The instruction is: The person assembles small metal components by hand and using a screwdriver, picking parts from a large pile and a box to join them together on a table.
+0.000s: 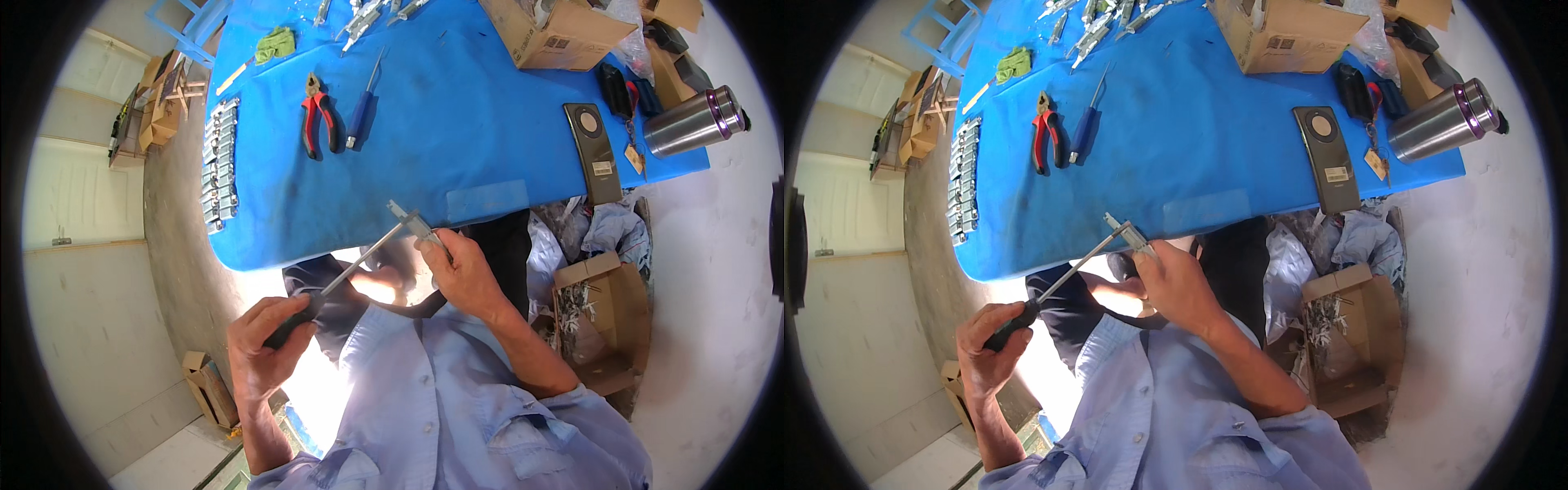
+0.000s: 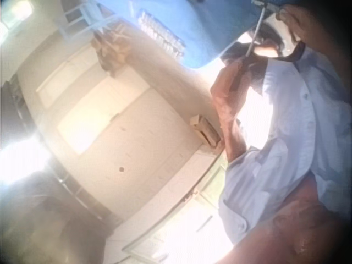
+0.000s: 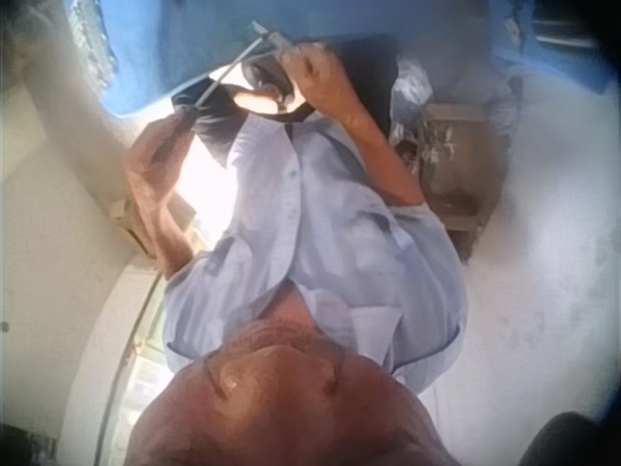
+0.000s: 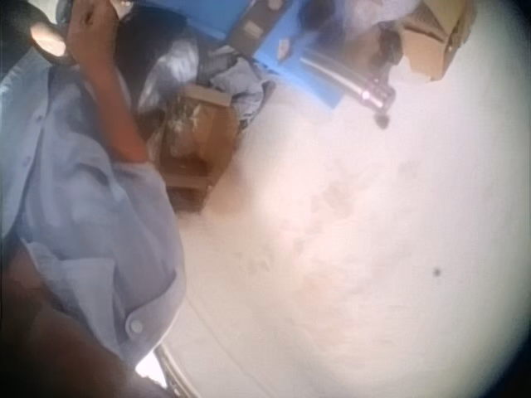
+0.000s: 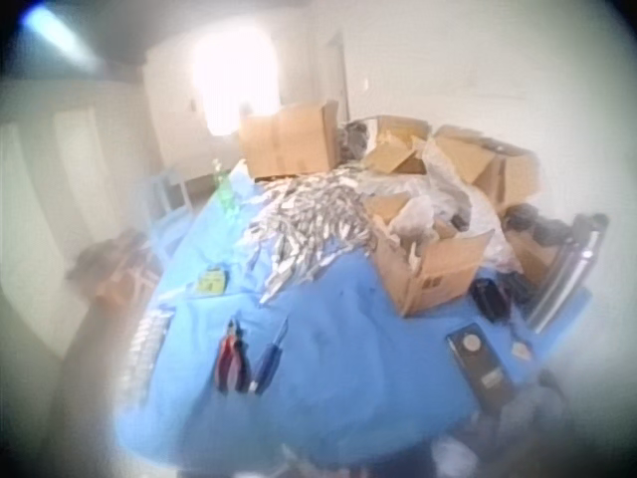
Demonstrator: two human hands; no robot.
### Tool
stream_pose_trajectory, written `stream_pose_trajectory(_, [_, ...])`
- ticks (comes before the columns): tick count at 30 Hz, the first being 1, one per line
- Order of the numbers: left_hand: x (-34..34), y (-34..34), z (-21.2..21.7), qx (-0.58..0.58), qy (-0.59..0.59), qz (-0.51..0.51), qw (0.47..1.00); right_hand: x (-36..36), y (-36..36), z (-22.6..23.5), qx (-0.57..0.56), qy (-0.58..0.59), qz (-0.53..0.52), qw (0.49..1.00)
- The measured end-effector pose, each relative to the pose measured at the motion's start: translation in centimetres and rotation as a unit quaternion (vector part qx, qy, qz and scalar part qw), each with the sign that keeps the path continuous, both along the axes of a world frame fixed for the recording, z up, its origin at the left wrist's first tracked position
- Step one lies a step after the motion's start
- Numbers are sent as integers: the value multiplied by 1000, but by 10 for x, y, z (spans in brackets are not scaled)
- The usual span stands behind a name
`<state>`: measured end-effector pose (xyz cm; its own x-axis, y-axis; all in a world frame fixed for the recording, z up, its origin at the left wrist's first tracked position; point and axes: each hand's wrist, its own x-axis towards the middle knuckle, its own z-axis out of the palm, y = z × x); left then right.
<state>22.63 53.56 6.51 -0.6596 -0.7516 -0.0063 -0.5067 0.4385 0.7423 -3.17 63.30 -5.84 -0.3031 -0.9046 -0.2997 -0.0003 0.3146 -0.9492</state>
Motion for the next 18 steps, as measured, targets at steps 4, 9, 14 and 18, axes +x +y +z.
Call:
stream_pose_trajectory(4, [-1, 13, -5, -14, -4, 7, 1000, 3, -2, 4, 4, 24, -8, 1000])
stream_pose_trajectory(9, [-1, 16, -4, -65, -29, 10, 997, 7, -2, 4, -18, 11, -40, 999])
stream_pose_trajectory(14, [4, 13, -2, -51, -28, 13, 998, 7, -1, 2, -17, 53, -35, 998])
stream_pose_trajectory(18, [1, 11, 2, -54, -39, 11, 998, 6, -3, 3, -14, 104, -24, 994])
